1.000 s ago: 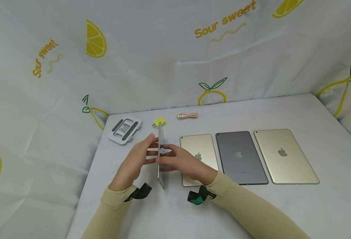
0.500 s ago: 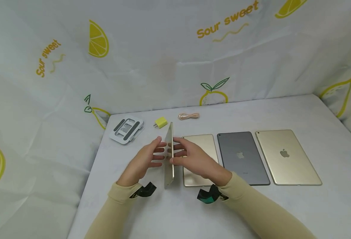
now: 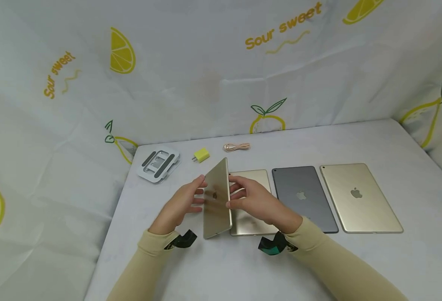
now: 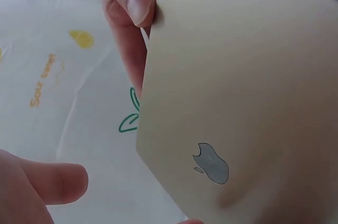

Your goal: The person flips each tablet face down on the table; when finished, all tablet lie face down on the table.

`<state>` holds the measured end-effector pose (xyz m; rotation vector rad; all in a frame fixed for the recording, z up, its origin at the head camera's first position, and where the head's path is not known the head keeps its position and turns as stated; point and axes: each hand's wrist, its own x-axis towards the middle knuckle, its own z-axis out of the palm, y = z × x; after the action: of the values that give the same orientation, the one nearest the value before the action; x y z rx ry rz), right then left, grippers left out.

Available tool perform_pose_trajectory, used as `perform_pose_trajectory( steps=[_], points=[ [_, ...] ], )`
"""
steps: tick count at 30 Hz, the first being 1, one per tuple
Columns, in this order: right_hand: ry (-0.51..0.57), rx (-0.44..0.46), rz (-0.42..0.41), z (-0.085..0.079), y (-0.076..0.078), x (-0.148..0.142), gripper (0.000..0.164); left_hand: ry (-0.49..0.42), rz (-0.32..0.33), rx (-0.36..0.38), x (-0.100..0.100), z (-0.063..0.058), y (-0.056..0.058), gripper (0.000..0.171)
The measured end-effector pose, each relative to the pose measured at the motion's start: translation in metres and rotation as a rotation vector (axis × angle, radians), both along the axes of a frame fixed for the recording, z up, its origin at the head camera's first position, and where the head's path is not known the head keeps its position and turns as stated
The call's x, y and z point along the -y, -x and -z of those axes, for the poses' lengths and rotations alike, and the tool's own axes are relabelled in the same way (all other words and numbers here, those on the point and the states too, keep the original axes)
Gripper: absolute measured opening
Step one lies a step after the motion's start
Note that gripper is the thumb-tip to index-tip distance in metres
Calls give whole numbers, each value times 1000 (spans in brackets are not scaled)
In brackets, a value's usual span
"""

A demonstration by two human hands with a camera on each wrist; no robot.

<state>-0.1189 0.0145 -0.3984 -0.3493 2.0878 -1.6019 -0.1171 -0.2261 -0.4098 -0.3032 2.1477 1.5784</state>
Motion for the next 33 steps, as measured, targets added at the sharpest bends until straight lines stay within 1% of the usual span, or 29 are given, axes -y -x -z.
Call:
perform_pose_trajectory(
  steps=[4,10,13,17,22,28,33],
  points=[
    [13,14,-3,3,2,3,74,32,9,-5,3,0,0,76],
    [10,15,20,10,4,6,68,73,14,-5,7,-1,3,78],
    [23,34,24,15,4,9,64,93,-3,13,10,1,3,77],
    [49,74,23,20,2,13,62,121,-2,18,14,3,0,78],
    [71,102,27,24,-1,17,63,171,-2,-2,18,3,-5,81],
    [57,95,32,28,-3,23,65,204,-4,-1,25,0,-9,83],
    [24,81,19,30,-4,25,61,219,-18,15,28,-2,-10,80]
  ],
)
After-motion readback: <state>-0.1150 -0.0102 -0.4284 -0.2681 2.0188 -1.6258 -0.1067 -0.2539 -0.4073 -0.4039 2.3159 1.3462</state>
